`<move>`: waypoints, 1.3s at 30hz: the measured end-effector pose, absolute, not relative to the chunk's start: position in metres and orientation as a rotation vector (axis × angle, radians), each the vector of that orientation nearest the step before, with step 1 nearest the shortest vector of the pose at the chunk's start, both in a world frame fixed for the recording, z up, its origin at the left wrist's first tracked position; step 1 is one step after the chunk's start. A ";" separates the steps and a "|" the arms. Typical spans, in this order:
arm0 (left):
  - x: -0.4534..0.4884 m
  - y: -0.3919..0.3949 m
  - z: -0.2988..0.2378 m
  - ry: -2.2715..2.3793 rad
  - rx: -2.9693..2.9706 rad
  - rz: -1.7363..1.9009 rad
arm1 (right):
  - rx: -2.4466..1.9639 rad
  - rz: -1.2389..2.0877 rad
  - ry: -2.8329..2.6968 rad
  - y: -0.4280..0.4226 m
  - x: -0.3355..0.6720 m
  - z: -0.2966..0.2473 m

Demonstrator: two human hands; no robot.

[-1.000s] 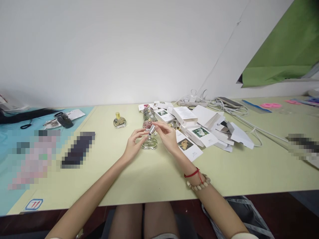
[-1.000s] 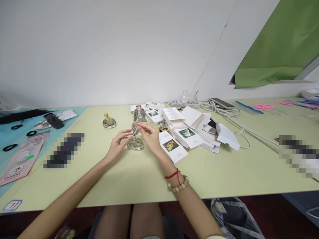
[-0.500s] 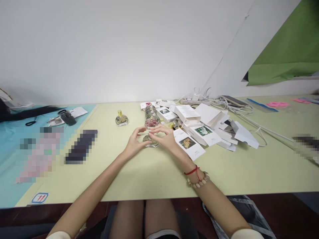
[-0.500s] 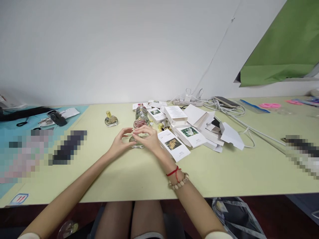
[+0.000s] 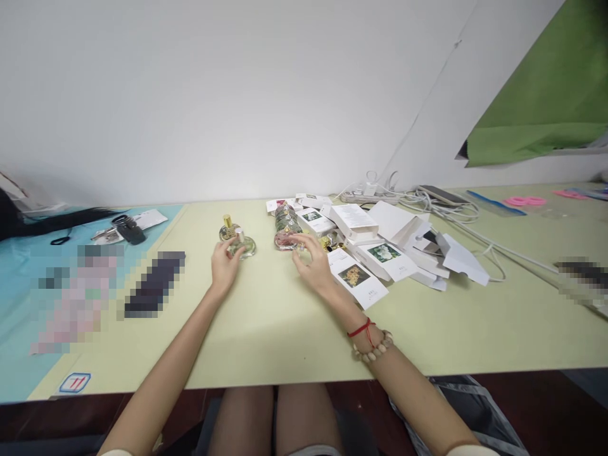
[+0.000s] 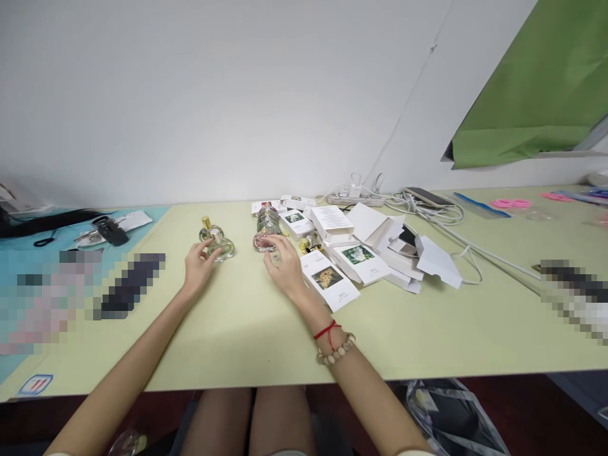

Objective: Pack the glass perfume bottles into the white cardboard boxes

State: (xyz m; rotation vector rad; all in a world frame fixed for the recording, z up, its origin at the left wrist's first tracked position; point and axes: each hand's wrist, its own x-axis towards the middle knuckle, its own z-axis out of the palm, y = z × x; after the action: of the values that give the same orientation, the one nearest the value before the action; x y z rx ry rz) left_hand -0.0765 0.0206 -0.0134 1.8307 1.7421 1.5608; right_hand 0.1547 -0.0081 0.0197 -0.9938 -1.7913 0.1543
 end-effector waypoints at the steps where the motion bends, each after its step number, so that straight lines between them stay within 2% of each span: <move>1: -0.083 0.024 -0.015 1.767 1.789 1.600 | -1.039 0.125 -1.782 -0.005 0.157 0.019; 7: -0.094 0.031 -0.021 1.767 1.658 1.654 | -1.296 0.015 -1.936 0.003 0.166 0.011; 14: -0.064 0.006 0.000 1.804 1.823 1.768 | -1.295 -0.010 -2.165 0.006 0.168 0.005; 24: -0.034 -0.013 -0.001 1.359 2.364 1.205 | -1.357 0.024 -2.020 0.015 0.164 0.000; 29: -0.035 -0.012 -0.004 1.420 2.345 1.235 | -1.407 0.063 -1.952 0.017 0.161 0.001; 39: -0.037 -0.009 -0.006 1.390 2.351 1.202 | -1.183 0.188 -2.053 0.005 0.157 0.014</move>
State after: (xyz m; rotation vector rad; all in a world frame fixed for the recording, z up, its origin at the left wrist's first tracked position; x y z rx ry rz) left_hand -0.0365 -0.0087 -0.0056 2.3509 1.3902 1.2018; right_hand 0.1567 0.0046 0.0137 -1.1832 -2.0534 0.1879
